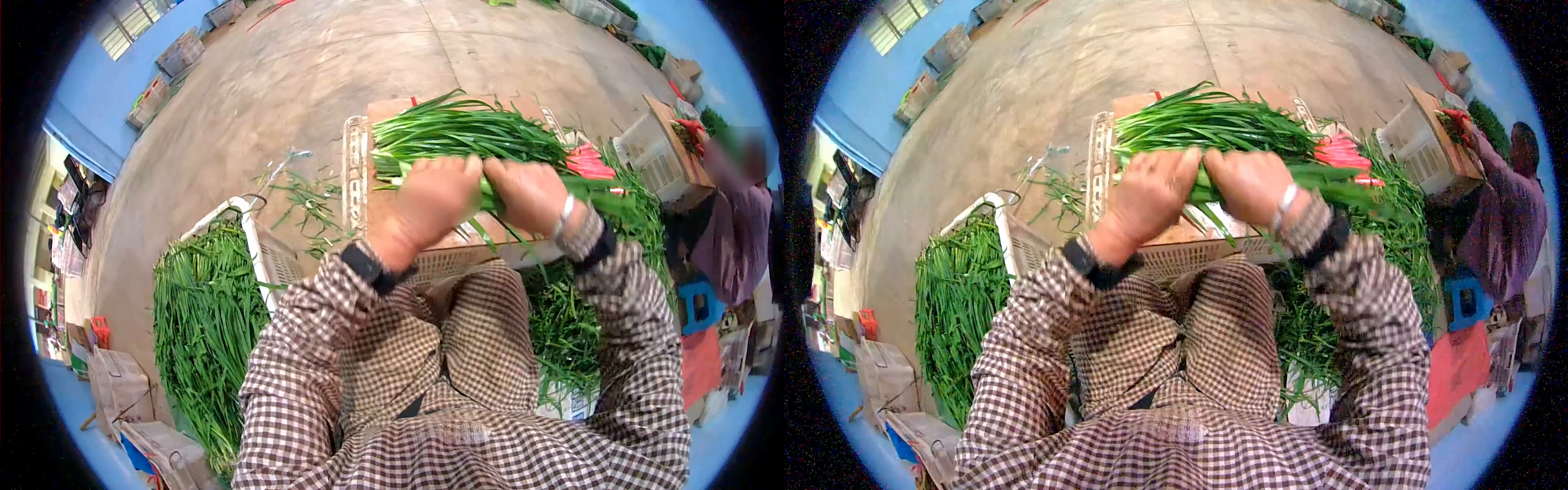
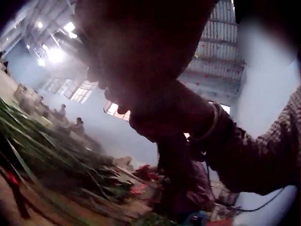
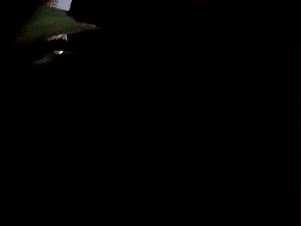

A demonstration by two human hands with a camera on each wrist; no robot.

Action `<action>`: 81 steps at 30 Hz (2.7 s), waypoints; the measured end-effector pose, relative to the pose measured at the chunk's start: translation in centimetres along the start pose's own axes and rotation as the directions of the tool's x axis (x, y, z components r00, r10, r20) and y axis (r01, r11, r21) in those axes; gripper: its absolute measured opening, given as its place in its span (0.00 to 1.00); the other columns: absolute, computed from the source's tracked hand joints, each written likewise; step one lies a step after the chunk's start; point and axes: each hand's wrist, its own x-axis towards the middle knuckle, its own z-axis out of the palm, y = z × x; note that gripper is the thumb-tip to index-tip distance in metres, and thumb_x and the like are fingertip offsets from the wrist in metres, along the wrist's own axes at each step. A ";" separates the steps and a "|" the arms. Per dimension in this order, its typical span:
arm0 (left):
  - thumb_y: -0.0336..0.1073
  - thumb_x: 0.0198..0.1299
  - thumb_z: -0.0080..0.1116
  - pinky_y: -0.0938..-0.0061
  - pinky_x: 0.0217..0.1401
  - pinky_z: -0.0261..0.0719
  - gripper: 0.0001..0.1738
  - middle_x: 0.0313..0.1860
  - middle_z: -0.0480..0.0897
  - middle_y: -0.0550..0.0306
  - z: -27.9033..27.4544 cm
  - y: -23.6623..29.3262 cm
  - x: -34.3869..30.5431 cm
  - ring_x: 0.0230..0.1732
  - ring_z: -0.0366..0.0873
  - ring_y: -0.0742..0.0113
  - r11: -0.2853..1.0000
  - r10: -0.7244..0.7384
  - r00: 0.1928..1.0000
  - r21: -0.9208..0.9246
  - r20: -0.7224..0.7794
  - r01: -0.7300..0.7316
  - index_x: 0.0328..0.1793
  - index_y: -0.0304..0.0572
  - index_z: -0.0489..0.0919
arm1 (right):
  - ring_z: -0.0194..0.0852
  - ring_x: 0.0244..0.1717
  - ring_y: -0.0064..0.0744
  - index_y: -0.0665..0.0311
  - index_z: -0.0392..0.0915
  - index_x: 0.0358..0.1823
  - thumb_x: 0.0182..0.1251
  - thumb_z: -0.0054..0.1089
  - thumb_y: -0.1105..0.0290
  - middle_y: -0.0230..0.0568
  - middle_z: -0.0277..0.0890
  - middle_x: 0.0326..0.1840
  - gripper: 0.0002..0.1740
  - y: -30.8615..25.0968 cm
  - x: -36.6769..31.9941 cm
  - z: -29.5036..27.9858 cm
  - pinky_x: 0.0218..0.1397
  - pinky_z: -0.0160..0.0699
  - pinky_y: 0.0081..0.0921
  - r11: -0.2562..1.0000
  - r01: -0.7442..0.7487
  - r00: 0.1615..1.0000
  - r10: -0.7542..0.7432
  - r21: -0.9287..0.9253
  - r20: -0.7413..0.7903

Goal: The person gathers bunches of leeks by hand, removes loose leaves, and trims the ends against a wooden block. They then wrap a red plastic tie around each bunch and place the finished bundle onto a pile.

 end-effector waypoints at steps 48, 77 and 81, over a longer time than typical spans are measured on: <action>0.33 0.62 0.40 0.48 0.70 0.54 0.33 0.74 0.53 0.44 11.4 -9.6 -2.5 0.73 0.53 0.50 0.967 -0.248 0.847 0.167 0.471 0.190 0.74 0.39 0.50 | 0.74 0.52 0.52 0.70 0.76 0.49 0.65 0.41 0.54 0.60 0.74 0.50 0.26 8.6 20.9 15.8 0.59 0.69 0.41 0.981 -0.172 0.927 0.130 0.091 0.353; 0.42 0.27 0.77 0.59 0.44 0.78 0.41 0.41 0.81 0.43 10.5 -12.1 1.5 0.44 0.80 0.46 0.935 -0.240 0.618 0.009 0.749 0.353 0.52 0.37 0.74 | 0.74 0.42 0.59 0.71 0.77 0.39 0.65 0.46 0.55 0.64 0.76 0.37 0.23 8.1 17.9 14.6 0.47 0.71 0.42 0.969 -0.041 0.879 -0.080 0.242 0.469; 0.42 0.29 0.76 0.59 0.45 0.79 0.38 0.40 0.81 0.44 11.3 -12.7 1.0 0.44 0.80 0.47 0.953 -0.131 0.637 -0.081 0.759 0.293 0.50 0.38 0.73 | 0.73 0.49 0.57 0.73 0.70 0.51 0.51 0.59 0.38 0.63 0.74 0.45 0.42 5.8 14.9 10.6 0.52 0.72 0.40 0.911 -0.088 0.865 -0.131 0.403 0.485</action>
